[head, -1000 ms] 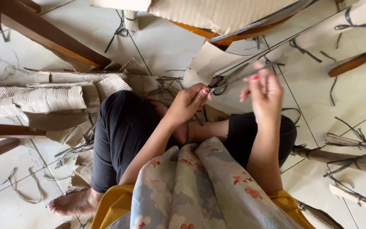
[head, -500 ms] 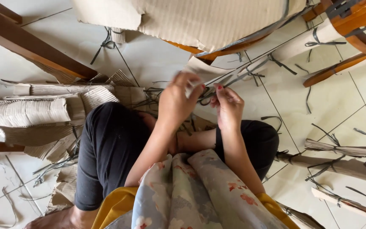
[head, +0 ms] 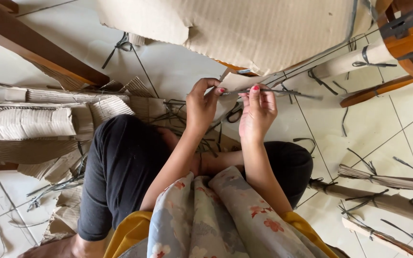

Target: Wrapping wooden chair legs with protective cardboard and securing them with plastic ties for transport.

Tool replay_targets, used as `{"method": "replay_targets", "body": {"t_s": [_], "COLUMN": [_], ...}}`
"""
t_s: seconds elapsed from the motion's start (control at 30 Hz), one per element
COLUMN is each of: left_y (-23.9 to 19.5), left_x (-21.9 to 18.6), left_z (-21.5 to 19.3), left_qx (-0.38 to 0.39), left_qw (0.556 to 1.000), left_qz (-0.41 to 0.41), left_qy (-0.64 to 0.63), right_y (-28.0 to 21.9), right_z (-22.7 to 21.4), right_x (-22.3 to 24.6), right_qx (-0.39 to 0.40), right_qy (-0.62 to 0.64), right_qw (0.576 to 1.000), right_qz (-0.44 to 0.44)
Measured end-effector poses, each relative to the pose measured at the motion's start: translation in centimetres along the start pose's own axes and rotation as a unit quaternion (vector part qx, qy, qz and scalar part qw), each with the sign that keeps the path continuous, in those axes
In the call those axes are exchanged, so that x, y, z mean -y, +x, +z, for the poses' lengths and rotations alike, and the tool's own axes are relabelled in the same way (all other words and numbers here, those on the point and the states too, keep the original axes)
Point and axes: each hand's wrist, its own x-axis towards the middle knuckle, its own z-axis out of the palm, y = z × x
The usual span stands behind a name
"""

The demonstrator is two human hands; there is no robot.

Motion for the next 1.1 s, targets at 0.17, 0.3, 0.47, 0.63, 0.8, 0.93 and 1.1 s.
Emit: {"method": "replay_targets", "body": {"t_s": [0.17, 0.3, 0.47, 0.63, 0.8, 0.93, 1.1], "left_y": [-0.3, -0.2, -0.1, 0.0, 0.1, 0.2, 0.3], "left_x": [0.0, -0.2, 0.4, 0.8, 0.5, -0.3, 1.3], "left_z": [0.0, 0.2, 0.4, 0.5, 1.0, 0.8, 1.1], "left_qx": [-0.011, -0.012, -0.018, -0.024, -0.035, -0.029, -0.032], "left_qw": [0.999, 0.998, 0.998, 0.998, 0.998, 0.997, 0.994], "left_qz": [-0.017, -0.030, -0.028, -0.017, 0.004, -0.010, -0.022], "left_qy": [-0.025, -0.048, -0.058, -0.062, -0.057, -0.070, -0.103], "right_y": [0.0, 0.2, 0.2, 0.4, 0.8, 0.5, -0.8], "right_z": [0.9, 1.3, 1.9, 1.7, 2.2, 1.8, 2.8], "right_x": [0.6, 0.2, -0.7, -2.9, -3.2, -1.8, 0.1], "right_qx": [-0.041, -0.057, -0.100, -0.161, -0.181, -0.105, 0.009], "right_qy": [0.027, -0.003, -0.063, -0.024, -0.031, -0.099, -0.198], "right_qw": [0.999, 0.998, 0.986, 0.974, 0.972, 0.973, 0.958], "right_qz": [0.007, -0.030, -0.121, -0.157, -0.144, -0.179, -0.205]}}
